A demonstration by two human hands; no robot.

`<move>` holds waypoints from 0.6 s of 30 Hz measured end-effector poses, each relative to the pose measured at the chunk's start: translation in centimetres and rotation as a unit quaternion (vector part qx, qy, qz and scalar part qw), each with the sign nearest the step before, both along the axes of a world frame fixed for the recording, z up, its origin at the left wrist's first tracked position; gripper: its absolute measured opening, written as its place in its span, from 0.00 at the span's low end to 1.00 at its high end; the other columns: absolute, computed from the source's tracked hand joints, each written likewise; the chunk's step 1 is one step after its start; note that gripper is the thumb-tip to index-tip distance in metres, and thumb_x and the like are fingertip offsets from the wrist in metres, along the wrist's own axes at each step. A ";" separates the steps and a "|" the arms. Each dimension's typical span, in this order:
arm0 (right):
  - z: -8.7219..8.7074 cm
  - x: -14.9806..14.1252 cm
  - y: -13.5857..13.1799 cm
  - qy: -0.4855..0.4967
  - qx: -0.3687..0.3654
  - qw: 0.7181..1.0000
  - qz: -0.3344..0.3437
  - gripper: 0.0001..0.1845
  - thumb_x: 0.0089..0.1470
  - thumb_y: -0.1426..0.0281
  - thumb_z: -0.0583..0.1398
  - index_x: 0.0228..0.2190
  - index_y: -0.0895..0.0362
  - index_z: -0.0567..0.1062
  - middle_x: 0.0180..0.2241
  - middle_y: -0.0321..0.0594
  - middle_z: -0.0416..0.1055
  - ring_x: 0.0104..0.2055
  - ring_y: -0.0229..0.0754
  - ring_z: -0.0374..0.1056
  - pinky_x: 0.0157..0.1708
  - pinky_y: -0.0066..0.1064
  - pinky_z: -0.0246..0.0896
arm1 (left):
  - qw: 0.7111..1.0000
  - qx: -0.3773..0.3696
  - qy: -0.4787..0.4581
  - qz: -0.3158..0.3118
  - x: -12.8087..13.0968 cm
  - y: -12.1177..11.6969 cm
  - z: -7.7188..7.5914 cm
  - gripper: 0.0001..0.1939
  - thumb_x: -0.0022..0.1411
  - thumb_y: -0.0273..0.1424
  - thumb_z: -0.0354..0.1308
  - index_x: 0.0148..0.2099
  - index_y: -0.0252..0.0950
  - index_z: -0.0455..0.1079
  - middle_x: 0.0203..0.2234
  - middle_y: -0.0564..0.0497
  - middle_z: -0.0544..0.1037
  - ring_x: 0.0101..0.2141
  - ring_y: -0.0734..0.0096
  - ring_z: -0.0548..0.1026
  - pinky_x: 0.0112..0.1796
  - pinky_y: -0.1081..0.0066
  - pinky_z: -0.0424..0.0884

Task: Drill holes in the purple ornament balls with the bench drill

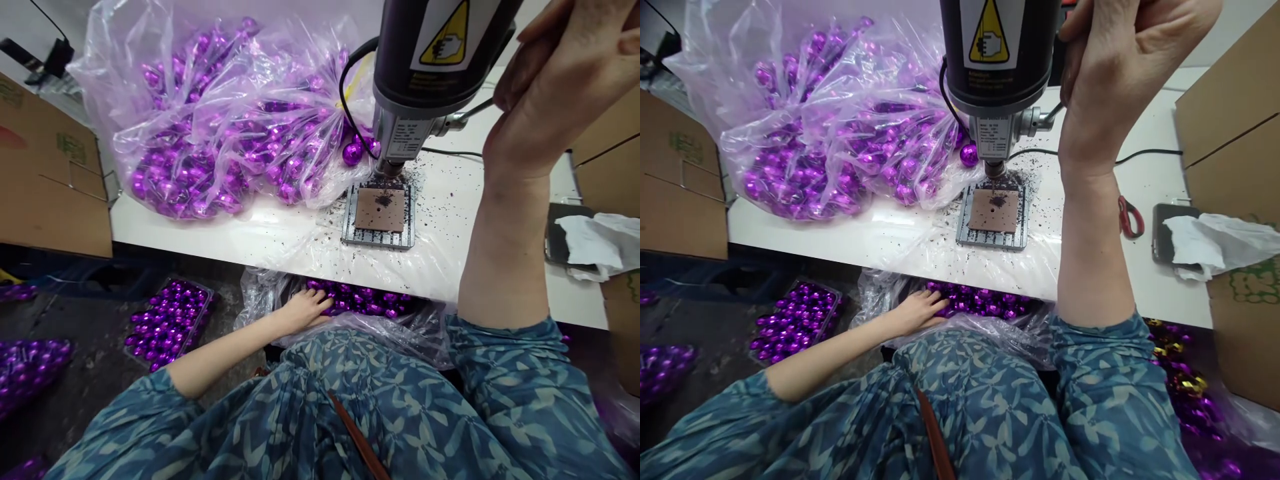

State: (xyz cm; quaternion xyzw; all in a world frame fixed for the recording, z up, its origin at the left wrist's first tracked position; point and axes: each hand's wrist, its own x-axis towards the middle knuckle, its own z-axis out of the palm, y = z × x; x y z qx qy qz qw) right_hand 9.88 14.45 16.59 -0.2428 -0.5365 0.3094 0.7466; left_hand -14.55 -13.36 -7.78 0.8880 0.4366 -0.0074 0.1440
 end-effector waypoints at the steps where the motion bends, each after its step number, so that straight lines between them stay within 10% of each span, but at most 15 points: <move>1: 0.0 -0.1 0.1 0.009 0.024 0.999 -0.037 0.32 0.40 0.43 0.64 0.17 0.56 0.57 0.14 0.29 0.47 0.15 0.25 0.55 0.20 0.21 0.51 | 0.999 -0.018 0.042 0.013 -0.3 -0.8 0.1 0.18 0.73 0.37 0.57 0.59 0.37 0.77 0.48 0.39 0.84 0.41 0.47 0.83 0.42 0.54 0.79; 7: 0.1 -0.1 -0.4 0.000 0.043 0.996 -0.081 0.35 0.34 0.39 0.63 0.23 0.60 0.75 0.15 0.31 0.56 0.16 0.26 0.56 0.22 0.24 0.53 | 0.993 0.056 -0.100 0.011 -0.7 3.9 3.5 0.15 0.77 0.33 0.52 0.56 0.41 0.78 0.39 0.45 0.85 0.35 0.60 0.82 0.33 0.62 0.78; 14: 0.6 -0.2 -1.9 -0.032 0.085 0.992 -0.087 0.31 0.42 0.42 0.63 0.16 0.60 0.69 0.14 0.30 0.57 0.16 0.21 0.52 0.22 0.24 0.43 | 0.902 0.132 -0.333 0.242 2.3 28.6 7.6 0.17 0.70 0.22 0.57 0.59 0.34 0.74 0.52 0.38 0.82 0.53 0.52 0.81 0.56 0.50 0.76; 18: 0.8 -0.7 -2.7 -0.044 0.089 0.989 -0.106 0.30 0.49 0.46 0.62 0.15 0.60 0.70 0.13 0.30 0.57 0.17 0.21 0.55 0.23 0.23 0.49 | 0.905 0.054 -0.279 0.318 4.7 36.5 6.2 0.27 0.58 0.16 0.65 0.60 0.29 0.72 0.60 0.31 0.75 0.61 0.38 0.75 0.64 0.46 0.67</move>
